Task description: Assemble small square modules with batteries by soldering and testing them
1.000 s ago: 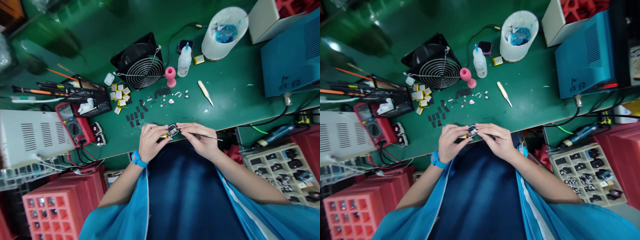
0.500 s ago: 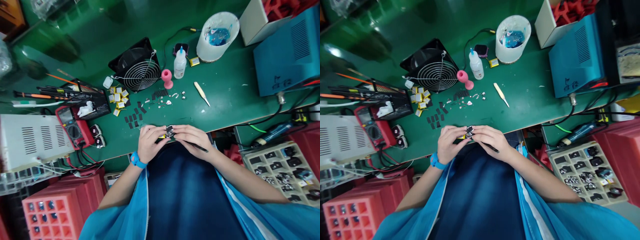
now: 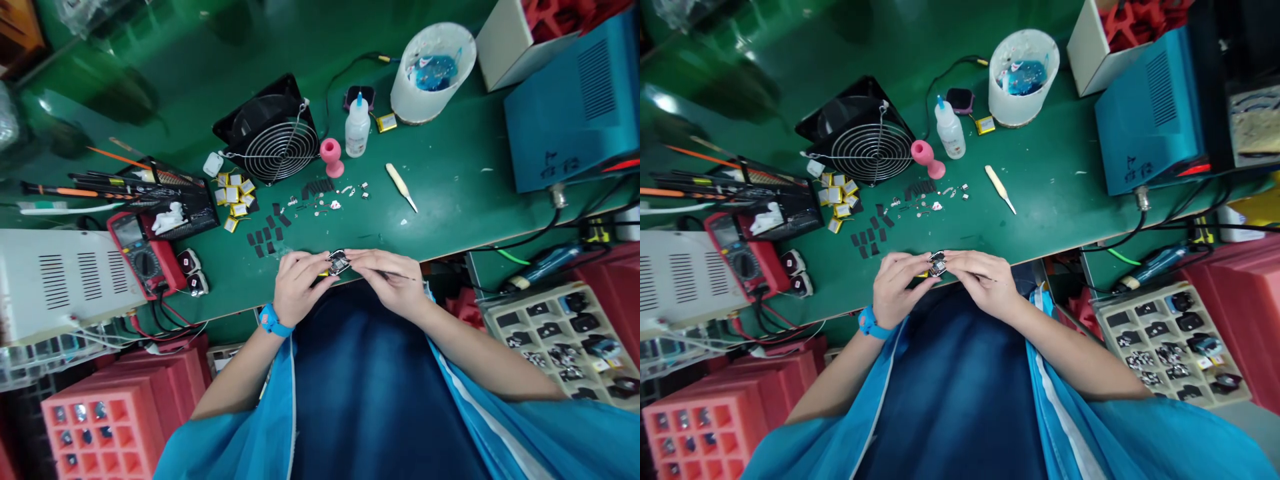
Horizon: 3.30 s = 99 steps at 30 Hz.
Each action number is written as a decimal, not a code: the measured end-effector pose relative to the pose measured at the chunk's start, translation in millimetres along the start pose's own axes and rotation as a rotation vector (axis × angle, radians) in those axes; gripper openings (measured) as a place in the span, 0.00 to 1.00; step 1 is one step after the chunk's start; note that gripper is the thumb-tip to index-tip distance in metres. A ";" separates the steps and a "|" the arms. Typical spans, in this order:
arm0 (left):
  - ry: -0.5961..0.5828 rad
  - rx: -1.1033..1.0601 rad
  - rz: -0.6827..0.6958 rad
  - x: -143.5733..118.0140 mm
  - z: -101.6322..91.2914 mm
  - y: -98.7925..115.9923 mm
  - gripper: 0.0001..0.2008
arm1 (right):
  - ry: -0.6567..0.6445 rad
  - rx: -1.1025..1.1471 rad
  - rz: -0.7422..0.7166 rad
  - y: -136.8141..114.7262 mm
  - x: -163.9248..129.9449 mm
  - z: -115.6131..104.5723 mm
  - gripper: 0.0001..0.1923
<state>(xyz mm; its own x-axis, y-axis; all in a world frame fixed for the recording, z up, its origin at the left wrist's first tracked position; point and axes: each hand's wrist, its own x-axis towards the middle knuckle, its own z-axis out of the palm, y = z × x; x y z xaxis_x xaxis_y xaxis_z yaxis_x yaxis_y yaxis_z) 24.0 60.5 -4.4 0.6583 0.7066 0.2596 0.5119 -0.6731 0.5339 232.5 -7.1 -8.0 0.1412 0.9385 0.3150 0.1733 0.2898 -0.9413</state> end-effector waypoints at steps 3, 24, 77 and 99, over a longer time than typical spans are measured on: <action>0.003 0.004 0.013 -1.3 0.3 -0.8 0.10 | 0.059 0.035 0.158 -3.4 1.7 0.1 0.08; 0.044 0.165 0.125 -1.5 1.3 4.6 0.14 | 0.171 0.272 0.517 -9.0 14.3 -3.0 0.09; -0.098 0.004 0.055 3.5 -19.1 5.9 0.11 | -0.443 -1.125 0.045 -13.3 58.4 -47.2 0.19; 0.015 0.105 -0.268 -19.9 -42.7 -6.9 0.07 | -0.352 -0.695 -0.325 -7.7 6.7 31.6 0.04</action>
<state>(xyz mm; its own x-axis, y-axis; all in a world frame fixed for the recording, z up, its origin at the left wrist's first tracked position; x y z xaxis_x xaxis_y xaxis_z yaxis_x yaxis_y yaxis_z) -16.2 60.4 21.1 0.4840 0.8650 0.1323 0.7217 -0.4801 0.4987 201.3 2.8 -2.5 -0.3115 0.8655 0.3923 0.7296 0.4823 -0.4848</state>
